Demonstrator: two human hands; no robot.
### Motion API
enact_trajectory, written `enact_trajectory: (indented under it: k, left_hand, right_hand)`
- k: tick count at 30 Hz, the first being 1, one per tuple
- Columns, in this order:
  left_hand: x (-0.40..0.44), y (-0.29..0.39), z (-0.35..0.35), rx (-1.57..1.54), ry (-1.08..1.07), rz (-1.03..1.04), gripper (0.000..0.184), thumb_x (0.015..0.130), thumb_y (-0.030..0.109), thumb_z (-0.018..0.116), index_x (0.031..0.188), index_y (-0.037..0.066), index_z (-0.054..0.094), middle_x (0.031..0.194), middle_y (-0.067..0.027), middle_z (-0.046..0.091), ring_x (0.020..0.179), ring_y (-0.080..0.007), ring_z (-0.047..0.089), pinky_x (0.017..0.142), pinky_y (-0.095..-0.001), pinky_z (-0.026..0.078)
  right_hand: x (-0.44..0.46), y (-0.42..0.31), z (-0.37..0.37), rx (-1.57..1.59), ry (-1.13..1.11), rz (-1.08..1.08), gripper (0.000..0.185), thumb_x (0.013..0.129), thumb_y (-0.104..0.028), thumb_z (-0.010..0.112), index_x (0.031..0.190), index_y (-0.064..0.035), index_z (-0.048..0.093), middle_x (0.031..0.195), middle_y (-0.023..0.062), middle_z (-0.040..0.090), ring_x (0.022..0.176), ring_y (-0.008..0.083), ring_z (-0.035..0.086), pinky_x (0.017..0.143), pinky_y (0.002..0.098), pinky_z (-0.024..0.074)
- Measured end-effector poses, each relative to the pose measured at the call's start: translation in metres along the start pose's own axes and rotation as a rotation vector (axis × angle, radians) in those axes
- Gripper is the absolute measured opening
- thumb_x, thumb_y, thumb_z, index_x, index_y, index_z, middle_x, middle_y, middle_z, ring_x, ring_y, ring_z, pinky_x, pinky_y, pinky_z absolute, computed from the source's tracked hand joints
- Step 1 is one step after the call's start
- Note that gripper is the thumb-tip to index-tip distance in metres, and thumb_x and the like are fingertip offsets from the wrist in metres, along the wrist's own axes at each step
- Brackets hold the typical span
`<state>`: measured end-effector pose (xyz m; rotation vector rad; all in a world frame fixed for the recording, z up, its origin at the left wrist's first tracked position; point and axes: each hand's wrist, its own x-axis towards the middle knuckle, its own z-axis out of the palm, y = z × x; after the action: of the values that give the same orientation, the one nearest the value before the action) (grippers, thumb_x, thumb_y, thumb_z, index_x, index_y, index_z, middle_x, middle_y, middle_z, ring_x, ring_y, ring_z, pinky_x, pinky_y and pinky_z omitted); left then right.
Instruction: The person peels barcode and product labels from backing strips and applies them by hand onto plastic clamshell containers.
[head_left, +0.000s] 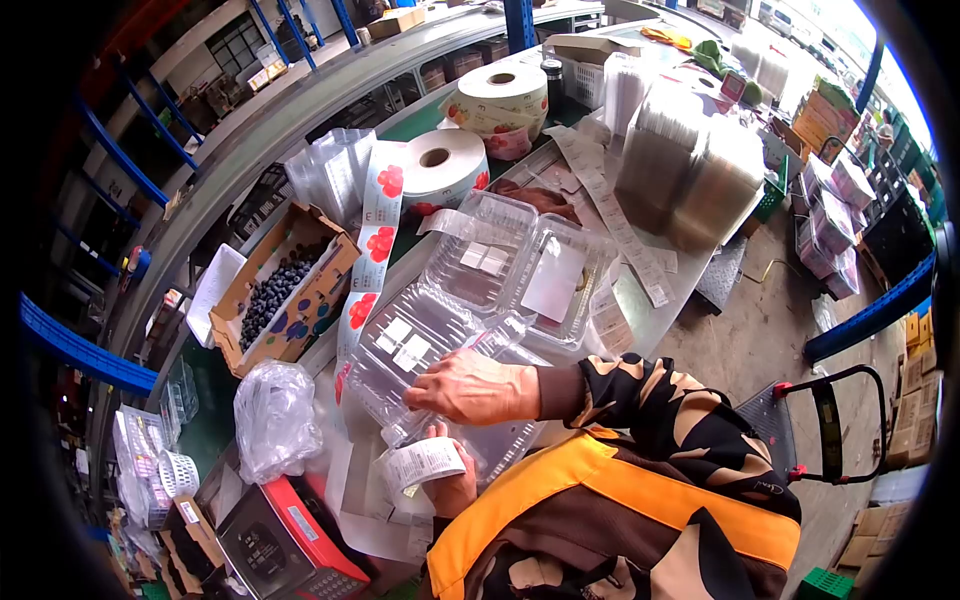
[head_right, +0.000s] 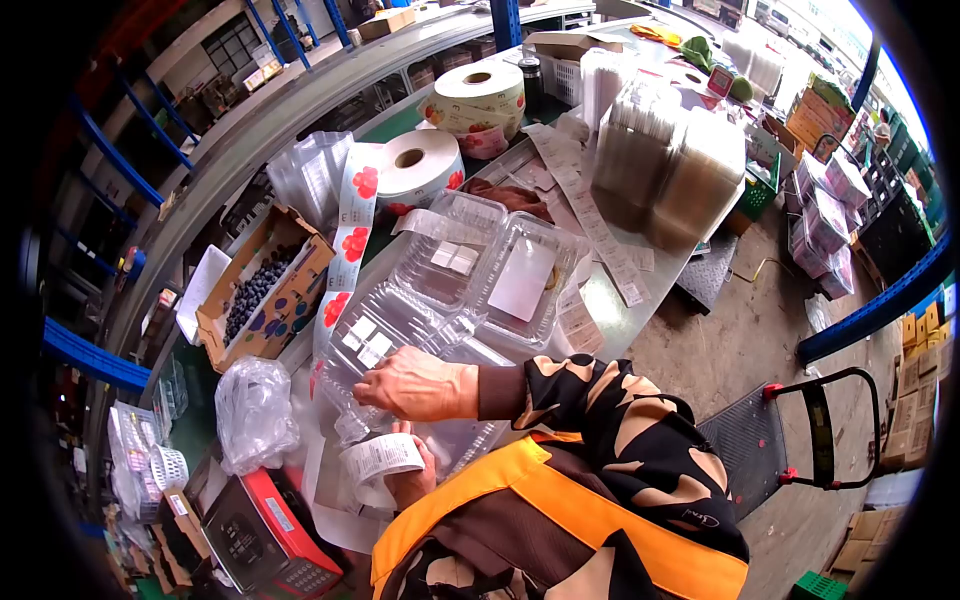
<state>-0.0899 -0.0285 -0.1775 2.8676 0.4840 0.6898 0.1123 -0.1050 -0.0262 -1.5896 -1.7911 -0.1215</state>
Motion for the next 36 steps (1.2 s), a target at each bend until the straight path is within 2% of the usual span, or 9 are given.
enact_trajectory:
  k: [4,6,16,18,20,21,27,32,36]
  left_hand:
    - [0.004,-0.003,-0.005,-0.134,0.006,0.030,0.040,0.080,0.003,0.065,0.120,0.000,0.058,0.115,-0.0094,0.062,0.113,-0.0315,0.057,0.094,-0.0452,0.046]
    - [0.006,-0.007,-0.012,-0.256,-0.018,0.002,0.043,0.077,0.002,0.067,0.119,0.002,0.059,0.110,-0.0078,0.062,0.113,-0.0312,0.057,0.096,-0.0457,0.046]
    - [0.054,-0.035,-0.070,-1.472,-0.077,-0.552,0.053,0.100,0.037,0.050,0.139,0.004,0.033,0.132,-0.0181,0.056,0.107,-0.0285,0.064,0.074,-0.0269,0.050]
    - [0.068,-0.035,-0.082,-1.710,-0.065,-0.587,0.061,0.098,0.048,0.048,0.140,0.007,0.035,0.139,-0.0188,0.049,0.111,-0.0335,0.063,0.078,-0.0297,0.052]
    - [0.077,-0.037,-0.101,-1.909,-0.062,-0.581,0.066,0.096,0.057,0.045,0.140,0.009,0.038,0.145,-0.0177,0.043,0.114,-0.0373,0.060,0.082,-0.0344,0.053]
    - [0.086,-0.037,-0.107,-1.991,-0.072,-0.530,0.067,0.095,0.059,0.044,0.140,0.010,0.039,0.147,-0.0164,0.041,0.116,-0.0385,0.058,0.084,-0.0375,0.053]
    - [0.100,-0.025,-0.128,-2.015,-0.071,-0.403,0.072,0.094,0.054,0.045,0.148,0.007,0.034,0.156,-0.0112,0.029,0.139,-0.0325,0.036,0.108,-0.0449,0.037]
    - [0.085,-0.025,-0.133,-1.666,-0.015,-0.393,0.056,0.098,0.030,0.037,0.142,-0.004,0.040,0.153,-0.0145,0.036,0.139,-0.0210,0.035,0.113,-0.0330,0.028]
    - [0.064,-0.042,-0.122,-1.710,0.152,-0.558,0.034,0.101,0.024,0.050,0.126,0.001,0.056,0.121,-0.0097,0.062,0.109,-0.0147,0.060,0.094,-0.0289,0.047]
  right_hand:
    - [-0.021,0.042,-0.083,-0.017,0.658,0.494,0.011,0.091,-0.005,0.058,0.101,-0.0034,0.057,0.081,0.0113,0.068,0.075,0.0314,0.069,0.062,0.0361,0.0528]
    - [-0.050,0.096,-0.103,0.268,0.910,0.674,0.014,0.101,-0.017,0.052,0.104,-0.0028,0.055,0.076,0.0072,0.066,0.070,0.0097,0.066,0.058,0.0299,0.0533]
    - [-0.190,0.148,-0.076,0.715,0.792,1.467,0.078,0.086,-0.016,0.064,0.147,0.0026,0.017,0.132,0.0234,0.046,0.095,0.0337,0.065,0.066,0.0487,0.0592]
    - [-0.177,0.134,-0.081,0.498,0.709,1.426,0.089,0.081,-0.021,0.072,0.147,0.0052,0.017,0.134,0.0244,0.044,0.110,0.0336,0.058,0.084,0.0513,0.0541]
    - [-0.200,0.171,-0.059,-0.758,0.738,1.072,0.091,0.076,-0.022,0.077,0.145,0.0058,0.025,0.138,0.0254,0.042,0.131,0.0357,0.039,0.111,0.0380,0.0329]
    - [-0.172,0.150,-0.074,-0.791,0.828,0.895,0.081,0.079,-0.017,0.075,0.143,0.0047,0.031,0.137,0.0243,0.043,0.127,0.0368,0.042,0.109,0.0406,0.0350]
    - [-0.024,0.040,-0.021,1.037,0.259,0.670,0.019,0.094,-0.013,0.065,0.107,-0.0002,0.059,0.101,0.0053,0.067,0.090,0.0094,0.060,0.081,0.0233,0.0481]
    - [0.023,-0.021,0.041,1.352,-0.147,0.487,0.028,0.086,-0.007,0.074,0.089,-0.0063,0.047,0.095,0.0021,0.060,0.092,0.0077,0.057,0.082,0.0251,0.0492]
    - [0.023,-0.019,0.046,1.009,-0.201,0.242,0.031,0.082,0.000,0.075,0.090,-0.0071,0.045,0.087,0.0011,0.057,0.088,0.0082,0.059,0.076,0.0258,0.0512]
